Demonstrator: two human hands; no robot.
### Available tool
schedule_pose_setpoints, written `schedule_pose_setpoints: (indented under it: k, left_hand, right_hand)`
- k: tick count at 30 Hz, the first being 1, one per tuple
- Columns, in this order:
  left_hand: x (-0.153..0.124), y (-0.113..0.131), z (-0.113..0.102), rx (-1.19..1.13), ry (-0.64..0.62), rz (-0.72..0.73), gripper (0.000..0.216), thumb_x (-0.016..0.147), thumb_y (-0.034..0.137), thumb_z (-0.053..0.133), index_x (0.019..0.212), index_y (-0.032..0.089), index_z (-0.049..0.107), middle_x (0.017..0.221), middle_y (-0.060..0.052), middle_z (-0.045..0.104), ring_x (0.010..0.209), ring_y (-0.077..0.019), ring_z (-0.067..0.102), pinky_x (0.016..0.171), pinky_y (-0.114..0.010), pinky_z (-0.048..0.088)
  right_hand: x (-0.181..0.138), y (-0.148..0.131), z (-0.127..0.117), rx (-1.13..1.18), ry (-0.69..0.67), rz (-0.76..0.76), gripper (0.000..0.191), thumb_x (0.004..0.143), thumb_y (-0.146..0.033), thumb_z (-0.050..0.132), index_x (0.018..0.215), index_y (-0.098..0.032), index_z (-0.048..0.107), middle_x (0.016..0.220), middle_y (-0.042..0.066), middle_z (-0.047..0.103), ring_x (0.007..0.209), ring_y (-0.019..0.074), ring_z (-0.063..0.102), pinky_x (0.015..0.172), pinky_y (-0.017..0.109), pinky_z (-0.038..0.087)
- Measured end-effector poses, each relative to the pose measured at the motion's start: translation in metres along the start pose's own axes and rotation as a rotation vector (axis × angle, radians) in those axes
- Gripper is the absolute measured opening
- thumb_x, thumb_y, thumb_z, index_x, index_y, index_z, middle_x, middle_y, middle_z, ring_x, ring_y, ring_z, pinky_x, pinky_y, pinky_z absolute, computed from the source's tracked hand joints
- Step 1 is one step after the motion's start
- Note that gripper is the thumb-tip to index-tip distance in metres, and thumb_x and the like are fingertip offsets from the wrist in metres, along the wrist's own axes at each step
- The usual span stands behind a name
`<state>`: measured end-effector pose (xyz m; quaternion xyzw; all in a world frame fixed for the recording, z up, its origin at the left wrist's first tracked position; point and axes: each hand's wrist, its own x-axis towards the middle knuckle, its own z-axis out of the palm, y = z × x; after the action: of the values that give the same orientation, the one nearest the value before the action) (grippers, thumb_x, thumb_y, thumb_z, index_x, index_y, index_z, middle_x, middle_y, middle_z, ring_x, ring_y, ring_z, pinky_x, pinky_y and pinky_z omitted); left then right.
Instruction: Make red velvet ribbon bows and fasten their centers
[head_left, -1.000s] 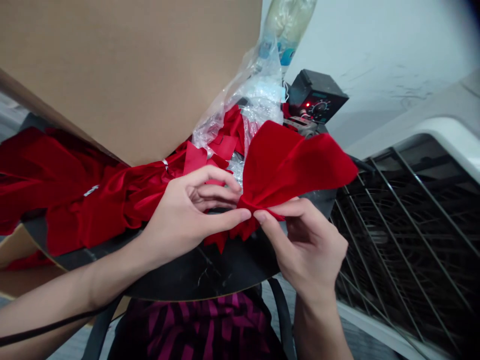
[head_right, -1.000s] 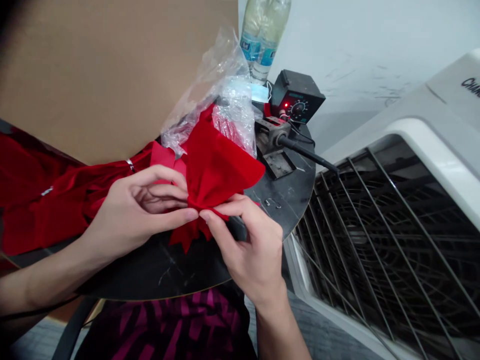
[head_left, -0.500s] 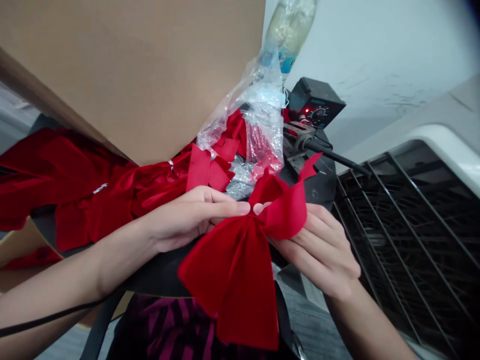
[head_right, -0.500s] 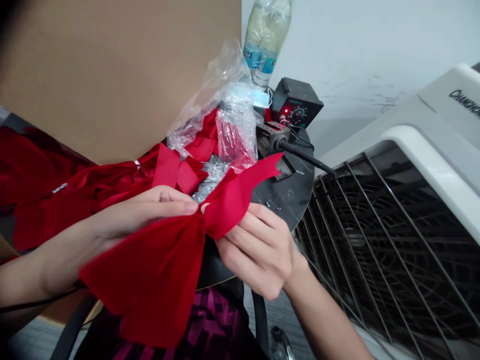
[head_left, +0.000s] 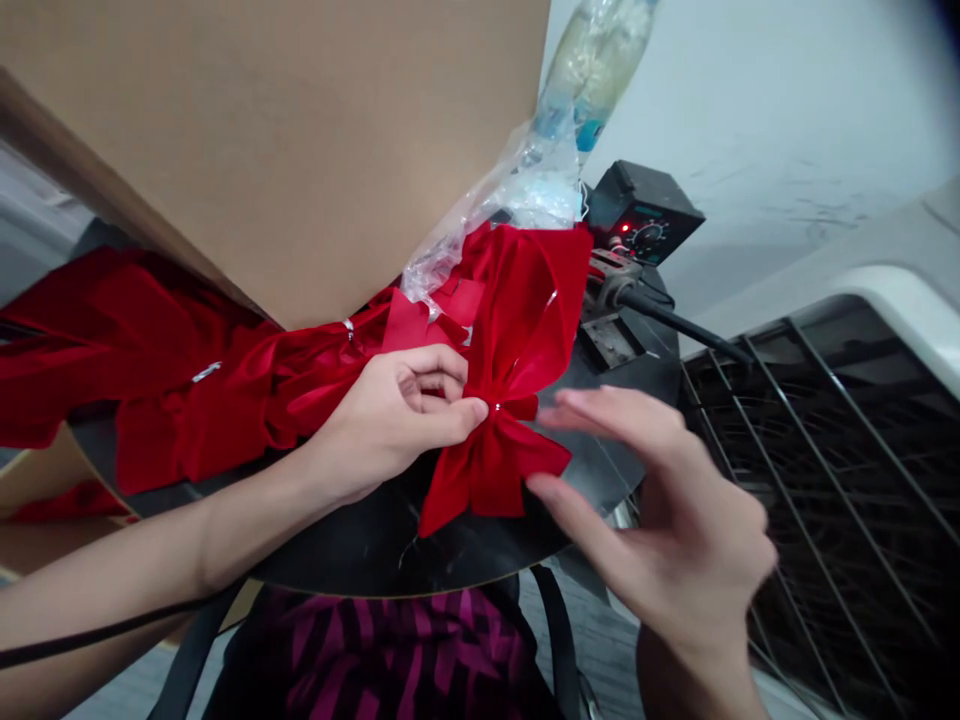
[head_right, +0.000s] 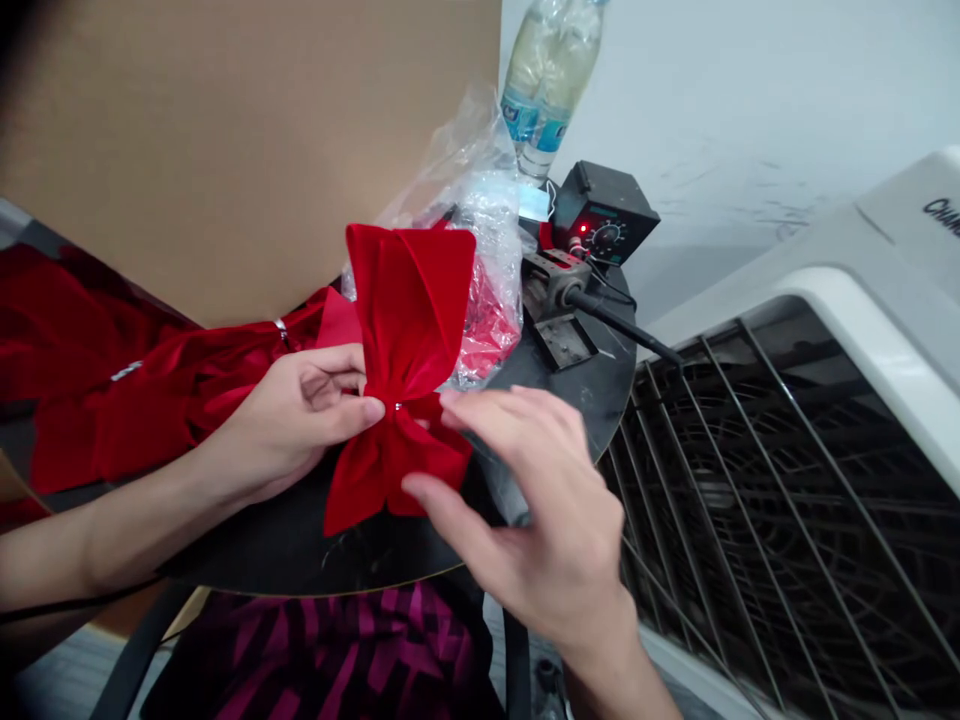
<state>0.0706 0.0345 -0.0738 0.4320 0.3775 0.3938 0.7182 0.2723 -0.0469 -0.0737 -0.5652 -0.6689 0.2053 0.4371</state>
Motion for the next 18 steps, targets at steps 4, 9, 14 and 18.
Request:
schedule_pose_setpoints:
  k: [4, 9, 14, 18]
  left_hand:
    - [-0.002, 0.0, 0.003, -0.095, 0.007, 0.028, 0.032, 0.066, 0.019, 0.094, 0.084, 0.017, 0.068, 0.068, 0.002, 0.067, 0.063, -0.0138, 0.067, 0.066, -0.025, 0.056]
    - [-0.005, 0.001, 0.005, -0.187, -0.072, -0.169, 0.027, 0.074, 0.016, 0.088, 0.086, 0.017, 0.063, 0.069, 0.002, 0.073, 0.061, -0.015, 0.074, 0.065, -0.023, 0.06]
    - [-0.007, 0.0, 0.004, -0.282, -0.182, -0.29, 0.016, 0.093, 0.021, 0.07, 0.09, 0.019, 0.055, 0.07, -0.006, 0.079, 0.069, -0.0216, 0.081, 0.072, -0.028, 0.064]
    - [-0.007, 0.001, 0.004, -0.313, -0.212, -0.338, 0.018, 0.091, 0.017, 0.072, 0.089, 0.019, 0.054, 0.069, -0.006, 0.079, 0.069, -0.0214, 0.081, 0.068, -0.025, 0.063]
  right_hand:
    - [-0.005, -0.014, 0.017, 0.143, 0.028, 0.194, 0.021, 0.094, -0.04, 0.075, 0.087, -0.02, 0.071, 0.074, 0.001, 0.072, 0.066, 0.0143, 0.066, 0.06, 0.025, 0.055]
    - [-0.015, -0.015, 0.018, 0.237, -0.182, 0.197, 0.024, 0.098, -0.028, 0.068, 0.076, -0.019, 0.063, 0.065, -0.003, 0.066, 0.058, 0.0104, 0.062, 0.058, 0.02, 0.053]
    - [-0.007, 0.007, -0.013, -0.072, 0.119, -0.155, 0.034, 0.086, -0.008, 0.078, 0.114, -0.025, 0.071, 0.098, 0.002, 0.075, 0.085, 0.0183, 0.075, 0.079, 0.031, 0.063]
    - [0.011, 0.021, -0.016, -0.212, 0.009, -0.551, 0.043, 0.083, -0.005, 0.081, 0.12, -0.026, 0.073, 0.107, 0.005, 0.075, 0.091, 0.0197, 0.076, 0.081, 0.031, 0.065]
